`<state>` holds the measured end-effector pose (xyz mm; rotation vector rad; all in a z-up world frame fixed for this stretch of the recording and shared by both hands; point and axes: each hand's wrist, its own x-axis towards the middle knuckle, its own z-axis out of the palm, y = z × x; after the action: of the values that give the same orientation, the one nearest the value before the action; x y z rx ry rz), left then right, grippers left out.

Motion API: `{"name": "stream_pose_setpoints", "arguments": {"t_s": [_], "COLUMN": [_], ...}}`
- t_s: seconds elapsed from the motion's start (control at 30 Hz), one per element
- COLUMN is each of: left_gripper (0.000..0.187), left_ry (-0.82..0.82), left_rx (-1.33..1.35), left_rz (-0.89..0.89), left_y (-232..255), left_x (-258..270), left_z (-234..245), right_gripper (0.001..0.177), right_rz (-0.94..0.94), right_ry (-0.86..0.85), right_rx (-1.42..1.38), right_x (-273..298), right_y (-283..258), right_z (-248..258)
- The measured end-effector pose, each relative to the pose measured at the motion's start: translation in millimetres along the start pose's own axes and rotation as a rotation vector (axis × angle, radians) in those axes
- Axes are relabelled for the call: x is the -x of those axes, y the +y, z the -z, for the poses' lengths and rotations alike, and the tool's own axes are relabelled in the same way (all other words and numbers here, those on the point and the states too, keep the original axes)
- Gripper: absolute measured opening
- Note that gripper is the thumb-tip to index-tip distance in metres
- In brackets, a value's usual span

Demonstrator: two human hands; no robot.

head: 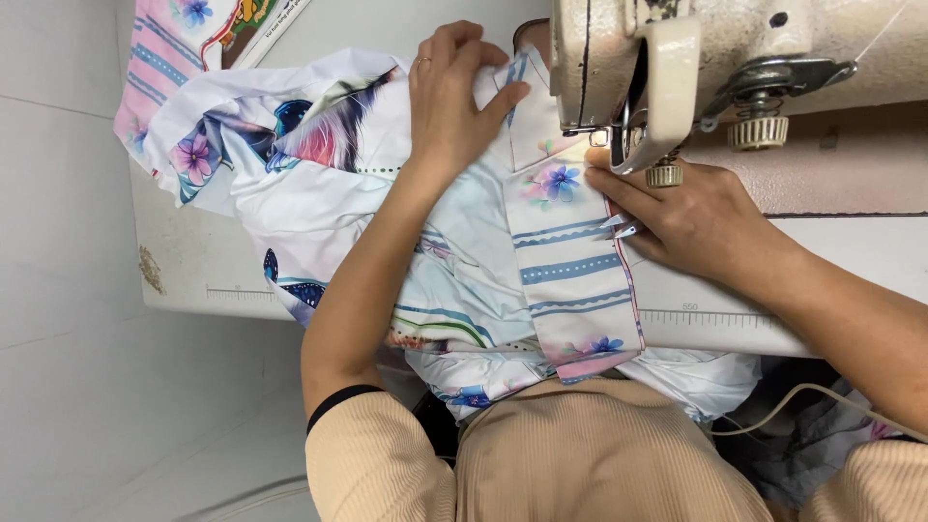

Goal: The person is sewing small pink labels onto various parts of a patterned garment using an industrial sewing machine.

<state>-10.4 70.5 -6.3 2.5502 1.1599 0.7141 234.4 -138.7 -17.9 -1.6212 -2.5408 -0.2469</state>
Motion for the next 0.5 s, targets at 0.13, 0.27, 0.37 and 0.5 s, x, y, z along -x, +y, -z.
{"name": "stream_pose_setpoints", "arguments": {"t_s": [0.13,0.27,0.37,0.5], "left_gripper": [0.010,0.010,0.004,0.022], "left_ry": [0.103,0.132,0.086,0.018], "left_rx": [0.210,0.197,0.193,-0.060], "left_rz": [0.026,-0.100,-0.412,-0.540], "left_y": [25.5,81.6,106.1,104.2], "left_x": [-4.4,27.6,63.4,84.4], "left_z": [9.8,45.4,39.0,23.6], "right_gripper": [0.084,0.081,0.069,0.067], "right_rz": [-0.027,-0.013,-0.059,-0.022], "right_ry": [-0.008,0.077,-0.062,0.074], "right_rx": [-0.051,-0.076,-0.118,-0.119], "right_x": [-0.1,-2.1,1.0,0.5], "right_y": [-0.7,-0.6,-0.7,-0.4], "right_z": [-2.9,1.3,-6.4,-4.5]}}
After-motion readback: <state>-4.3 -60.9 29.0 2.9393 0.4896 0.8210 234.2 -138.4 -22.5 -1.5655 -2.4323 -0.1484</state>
